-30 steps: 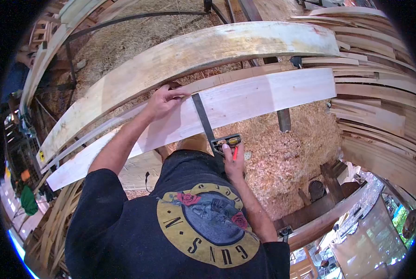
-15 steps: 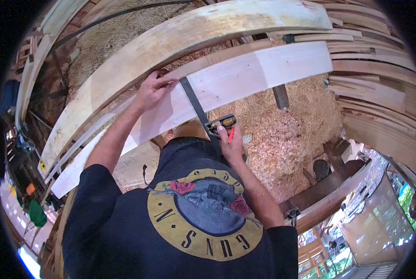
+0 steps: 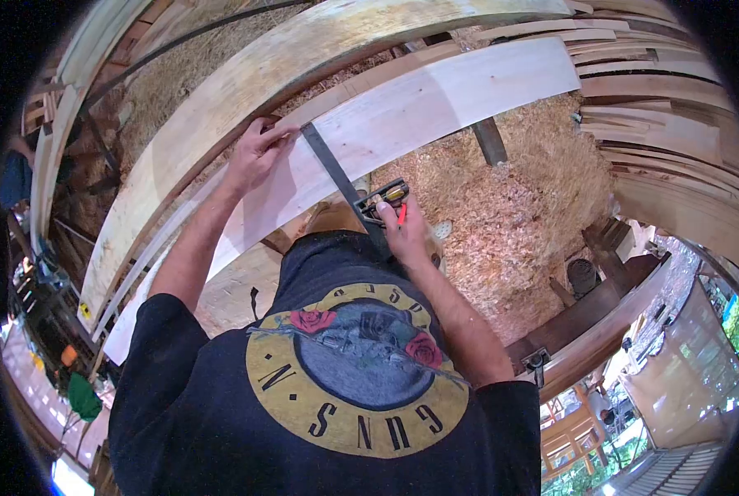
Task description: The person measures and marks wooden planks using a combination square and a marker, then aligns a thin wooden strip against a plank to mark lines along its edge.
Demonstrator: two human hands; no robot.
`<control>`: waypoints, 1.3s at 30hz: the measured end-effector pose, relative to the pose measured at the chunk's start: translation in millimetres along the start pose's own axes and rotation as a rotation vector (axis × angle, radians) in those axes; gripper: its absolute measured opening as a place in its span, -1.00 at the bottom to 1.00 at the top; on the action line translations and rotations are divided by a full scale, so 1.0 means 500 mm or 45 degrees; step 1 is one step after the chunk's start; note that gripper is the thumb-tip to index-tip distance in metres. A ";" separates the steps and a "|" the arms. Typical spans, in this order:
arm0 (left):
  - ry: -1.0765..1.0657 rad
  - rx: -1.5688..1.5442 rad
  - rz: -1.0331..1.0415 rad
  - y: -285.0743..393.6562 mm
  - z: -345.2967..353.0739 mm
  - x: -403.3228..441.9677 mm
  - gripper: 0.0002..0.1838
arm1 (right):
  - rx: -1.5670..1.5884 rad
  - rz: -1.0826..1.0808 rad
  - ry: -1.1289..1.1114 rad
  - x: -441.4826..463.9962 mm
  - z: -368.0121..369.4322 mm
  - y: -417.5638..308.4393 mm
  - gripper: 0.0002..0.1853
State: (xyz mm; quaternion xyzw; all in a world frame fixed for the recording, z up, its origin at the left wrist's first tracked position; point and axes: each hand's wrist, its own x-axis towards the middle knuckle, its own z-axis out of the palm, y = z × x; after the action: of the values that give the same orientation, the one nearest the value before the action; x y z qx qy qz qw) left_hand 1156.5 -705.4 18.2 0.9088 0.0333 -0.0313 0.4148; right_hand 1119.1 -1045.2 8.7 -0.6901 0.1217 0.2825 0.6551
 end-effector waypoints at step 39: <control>0.165 0.029 -0.131 0.055 -0.031 0.002 -0.54 | 0.340 -0.034 0.037 -0.022 -0.069 -0.036 -0.69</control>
State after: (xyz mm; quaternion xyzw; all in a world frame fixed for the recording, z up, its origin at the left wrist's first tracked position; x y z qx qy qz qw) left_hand 1160.4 -711.5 49.1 0.9107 0.1063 0.0060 0.3991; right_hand 1128.0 -1079.0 29.3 -0.6024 0.1584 0.2450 0.7429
